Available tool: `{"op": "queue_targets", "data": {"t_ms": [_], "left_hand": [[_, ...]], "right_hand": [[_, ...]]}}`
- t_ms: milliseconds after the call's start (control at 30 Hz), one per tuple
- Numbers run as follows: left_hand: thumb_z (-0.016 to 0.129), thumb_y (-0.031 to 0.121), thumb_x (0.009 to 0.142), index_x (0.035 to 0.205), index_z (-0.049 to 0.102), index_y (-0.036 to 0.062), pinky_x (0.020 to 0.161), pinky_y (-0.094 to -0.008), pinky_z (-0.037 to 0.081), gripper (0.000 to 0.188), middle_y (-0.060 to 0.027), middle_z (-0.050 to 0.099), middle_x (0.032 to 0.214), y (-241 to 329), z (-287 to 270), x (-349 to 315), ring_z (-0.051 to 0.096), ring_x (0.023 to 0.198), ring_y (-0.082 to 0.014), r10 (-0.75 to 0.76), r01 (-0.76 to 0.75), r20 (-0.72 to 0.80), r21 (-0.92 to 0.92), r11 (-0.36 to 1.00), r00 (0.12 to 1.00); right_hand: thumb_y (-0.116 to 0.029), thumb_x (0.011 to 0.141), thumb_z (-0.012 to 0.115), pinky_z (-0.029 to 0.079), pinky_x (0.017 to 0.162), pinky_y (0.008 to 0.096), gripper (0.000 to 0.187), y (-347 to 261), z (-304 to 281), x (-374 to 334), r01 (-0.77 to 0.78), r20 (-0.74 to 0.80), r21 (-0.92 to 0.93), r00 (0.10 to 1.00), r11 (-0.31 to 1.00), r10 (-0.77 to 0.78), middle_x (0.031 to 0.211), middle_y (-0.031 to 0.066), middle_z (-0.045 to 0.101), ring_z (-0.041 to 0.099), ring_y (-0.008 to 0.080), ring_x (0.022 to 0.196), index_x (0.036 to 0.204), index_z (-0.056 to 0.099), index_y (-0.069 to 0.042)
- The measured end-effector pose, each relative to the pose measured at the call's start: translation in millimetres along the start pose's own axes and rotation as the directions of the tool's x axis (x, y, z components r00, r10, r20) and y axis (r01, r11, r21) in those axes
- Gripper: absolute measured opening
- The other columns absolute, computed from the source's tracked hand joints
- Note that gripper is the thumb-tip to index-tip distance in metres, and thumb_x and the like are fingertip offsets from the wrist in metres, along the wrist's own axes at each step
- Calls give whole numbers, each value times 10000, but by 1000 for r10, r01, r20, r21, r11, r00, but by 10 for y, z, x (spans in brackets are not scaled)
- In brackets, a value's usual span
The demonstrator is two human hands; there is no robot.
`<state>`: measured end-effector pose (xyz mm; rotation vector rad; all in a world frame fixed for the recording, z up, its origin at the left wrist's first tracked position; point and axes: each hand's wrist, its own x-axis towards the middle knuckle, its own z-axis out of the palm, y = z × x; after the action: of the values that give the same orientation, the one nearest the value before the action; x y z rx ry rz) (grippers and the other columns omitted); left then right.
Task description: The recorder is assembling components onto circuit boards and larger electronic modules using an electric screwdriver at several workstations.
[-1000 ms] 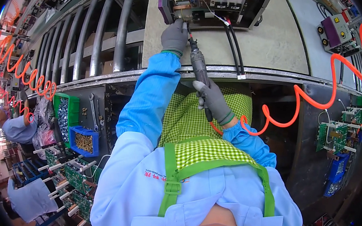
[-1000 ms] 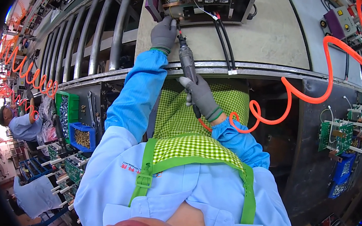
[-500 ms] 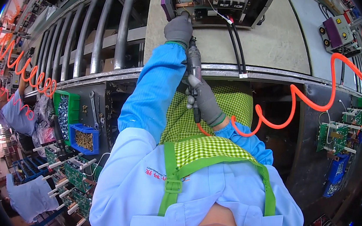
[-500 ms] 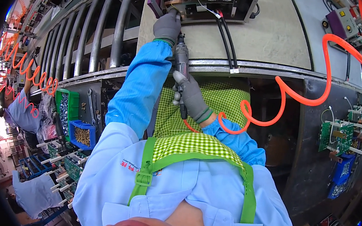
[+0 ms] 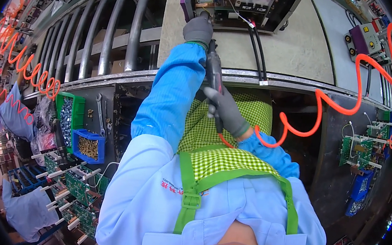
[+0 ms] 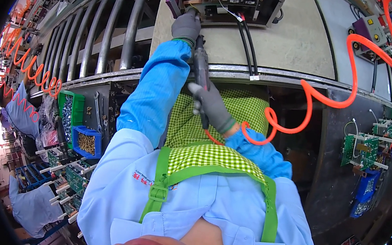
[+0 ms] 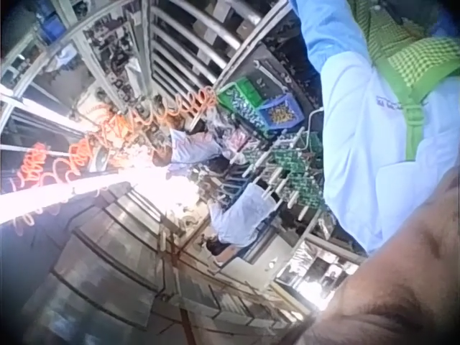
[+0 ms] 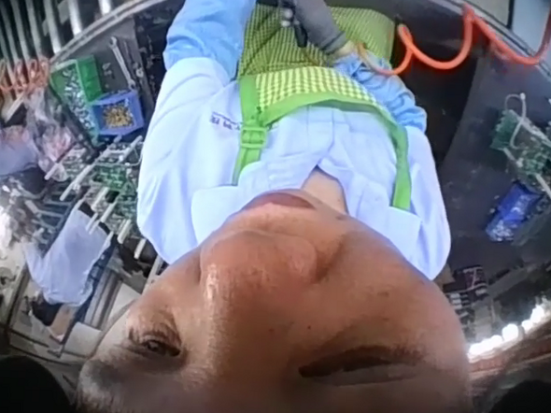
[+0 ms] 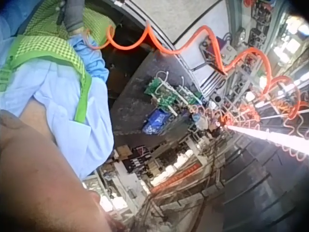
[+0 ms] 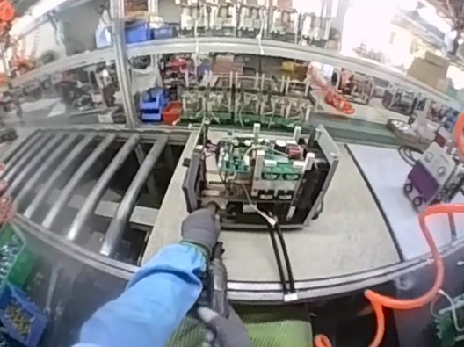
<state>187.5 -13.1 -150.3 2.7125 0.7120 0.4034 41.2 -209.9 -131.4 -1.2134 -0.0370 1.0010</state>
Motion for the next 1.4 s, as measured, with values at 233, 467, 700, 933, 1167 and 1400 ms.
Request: {"op": "queue_targets", "data": {"t_ms": [233,467,700,933,1167,1400], "left_hand": [[588,276,846,1238,520,129,821,-420,488,424,-175,630,1022,-725,-152,-373,607,956,-344,299,-281,-3,-351,893,954],[517,423,877,1355,396,111,1028,-442,351,584,-276,334,1391,-1665,-421,-484,376,1259,-432,379,-367,158,-101,925,912],[458,410,903,1393,348,116,1086,-518,221,582,-300,244,1435,-1263,-179,-455,226,1309,-501,486,-483,161,-55,874,859],[461,434,881,1382,348,86,1076,-552,194,620,-253,295,1425,-971,-71,-610,255,1299,-485,429,-442,171,42,896,887],[472,418,877,1380,350,85,1080,-540,194,615,-255,298,1426,-381,249,-624,276,1278,-505,412,-413,161,-28,910,897],[419,468,895,1419,282,63,1106,-547,104,676,-271,230,1461,790,549,-738,169,1340,-500,337,-361,304,26,932,891]], "right_hand": [[-224,735,676,465,510,294,486,-701,-1068,-1210,8,66,-867,993,498,99,701,74,539,534,161,517,1152,535,-18],[-327,661,686,520,693,410,448,-1908,-1416,-1478,-242,-381,-821,907,-517,181,850,162,666,642,328,753,990,645,-26],[-449,772,666,540,621,389,534,-1905,-2257,-842,-650,-708,-695,693,-308,137,923,152,675,664,253,671,1013,649,27],[-459,733,640,484,837,432,533,-1700,-2990,-331,-353,-485,-804,854,-479,186,1076,162,652,620,326,970,1076,670,-53],[-451,724,600,504,777,431,455,-1745,-2203,-346,-393,-348,-774,919,-497,-185,995,139,673,650,314,901,978,698,-86],[-522,786,541,485,820,425,520,-1414,-2160,-84,-440,-401,-895,867,-79,-295,981,167,659,633,329,933,1056,632,-87]]}}
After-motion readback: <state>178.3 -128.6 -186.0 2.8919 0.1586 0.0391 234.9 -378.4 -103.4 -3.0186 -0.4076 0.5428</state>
